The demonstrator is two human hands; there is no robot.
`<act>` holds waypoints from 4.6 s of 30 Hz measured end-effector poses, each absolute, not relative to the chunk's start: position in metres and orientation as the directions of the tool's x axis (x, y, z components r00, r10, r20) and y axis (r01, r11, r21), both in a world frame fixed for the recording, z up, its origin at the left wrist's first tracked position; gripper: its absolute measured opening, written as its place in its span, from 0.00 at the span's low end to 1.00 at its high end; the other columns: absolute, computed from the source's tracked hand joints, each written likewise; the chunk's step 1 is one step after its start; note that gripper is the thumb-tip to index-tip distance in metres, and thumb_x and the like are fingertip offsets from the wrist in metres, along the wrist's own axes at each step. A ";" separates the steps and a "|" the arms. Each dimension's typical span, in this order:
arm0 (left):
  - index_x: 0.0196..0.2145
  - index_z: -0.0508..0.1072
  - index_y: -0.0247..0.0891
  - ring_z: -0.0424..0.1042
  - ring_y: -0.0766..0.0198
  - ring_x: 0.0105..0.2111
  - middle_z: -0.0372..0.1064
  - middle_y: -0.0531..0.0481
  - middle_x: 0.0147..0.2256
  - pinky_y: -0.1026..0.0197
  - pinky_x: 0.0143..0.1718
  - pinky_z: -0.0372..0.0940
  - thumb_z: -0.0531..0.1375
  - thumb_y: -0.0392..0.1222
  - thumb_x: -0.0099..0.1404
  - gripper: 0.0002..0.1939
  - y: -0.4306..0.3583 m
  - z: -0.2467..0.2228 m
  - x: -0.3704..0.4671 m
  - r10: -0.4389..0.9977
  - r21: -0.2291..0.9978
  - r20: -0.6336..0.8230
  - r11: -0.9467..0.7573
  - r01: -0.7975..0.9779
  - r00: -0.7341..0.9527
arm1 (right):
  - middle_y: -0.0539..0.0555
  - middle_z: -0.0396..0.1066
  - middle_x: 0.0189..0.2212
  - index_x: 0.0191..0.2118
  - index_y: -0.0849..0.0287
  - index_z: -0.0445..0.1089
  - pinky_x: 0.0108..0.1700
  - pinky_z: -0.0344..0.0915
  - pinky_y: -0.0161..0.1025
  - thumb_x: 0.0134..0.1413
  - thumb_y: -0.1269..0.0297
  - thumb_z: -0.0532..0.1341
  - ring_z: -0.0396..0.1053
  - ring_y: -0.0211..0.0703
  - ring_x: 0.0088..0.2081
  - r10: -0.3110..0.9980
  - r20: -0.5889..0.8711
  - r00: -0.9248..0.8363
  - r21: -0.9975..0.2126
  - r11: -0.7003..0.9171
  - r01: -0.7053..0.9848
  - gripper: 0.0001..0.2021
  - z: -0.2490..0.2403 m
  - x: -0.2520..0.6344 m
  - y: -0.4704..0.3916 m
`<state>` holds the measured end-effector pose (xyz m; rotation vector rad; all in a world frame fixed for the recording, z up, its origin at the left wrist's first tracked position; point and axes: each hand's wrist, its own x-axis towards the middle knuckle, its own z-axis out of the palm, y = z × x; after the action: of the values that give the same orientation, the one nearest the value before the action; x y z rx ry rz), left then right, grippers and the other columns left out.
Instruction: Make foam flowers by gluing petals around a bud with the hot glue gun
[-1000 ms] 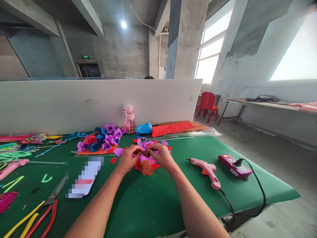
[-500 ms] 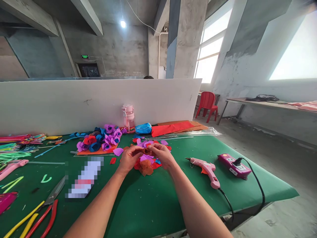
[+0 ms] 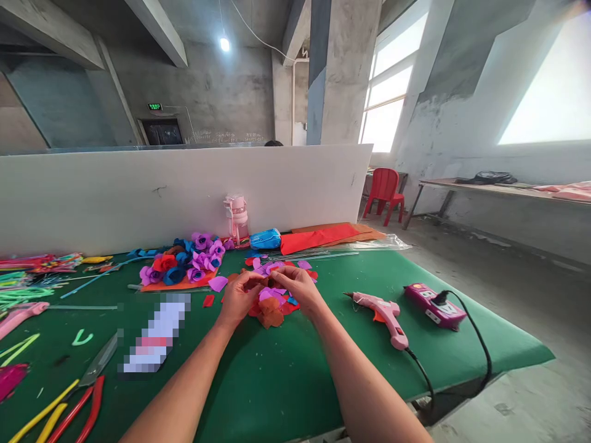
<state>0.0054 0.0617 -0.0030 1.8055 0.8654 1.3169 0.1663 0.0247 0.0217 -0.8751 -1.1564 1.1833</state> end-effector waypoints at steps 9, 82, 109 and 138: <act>0.35 0.75 0.38 0.76 0.59 0.35 0.77 0.47 0.34 0.59 0.38 0.70 0.65 0.45 0.55 0.10 0.061 0.001 0.003 0.833 0.867 0.453 -0.494 0.058 0.318 | 0.50 0.72 0.23 0.25 0.59 0.72 0.33 0.61 0.36 0.45 0.51 0.65 0.66 0.38 0.27 0.961 0.274 0.017 -0.955 0.275 -0.110 0.15 0.015 0.170 0.031; 0.36 0.72 0.36 0.73 0.60 0.35 0.75 0.48 0.34 0.59 0.36 0.69 0.69 0.49 0.49 0.19 0.056 0.000 0.011 0.930 0.963 0.264 -0.239 -0.126 0.257 | 0.47 0.69 0.25 0.28 0.60 0.69 0.36 0.65 0.35 0.34 0.57 0.72 0.66 0.31 0.24 0.993 0.033 -0.111 -0.898 -0.019 -0.439 0.17 0.018 0.163 0.022; 0.25 0.66 0.39 0.65 0.67 0.25 0.65 0.57 0.23 0.66 0.27 0.59 0.63 0.36 0.51 0.07 0.052 -0.001 0.014 0.859 0.811 0.493 -0.511 0.284 0.137 | 0.46 0.66 0.24 0.33 0.54 0.69 0.27 0.54 0.35 0.38 0.66 0.67 0.57 0.35 0.23 0.938 0.341 0.069 -0.934 0.330 0.134 0.12 0.005 0.148 0.028; 0.29 0.69 0.39 0.68 0.66 0.25 0.69 0.55 0.24 0.66 0.28 0.62 0.60 0.45 0.58 0.07 0.059 -0.005 0.008 0.799 0.697 0.595 -0.566 0.440 0.085 | 0.47 0.65 0.24 0.27 0.58 0.65 0.29 0.58 0.35 0.39 0.59 0.64 0.60 0.35 0.25 0.957 0.269 0.113 -0.955 0.280 -0.102 0.10 0.006 0.145 0.030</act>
<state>0.0077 0.0593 -0.0052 2.0313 1.2272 1.4756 0.1447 0.0304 0.0064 -0.9655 -1.1729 0.9881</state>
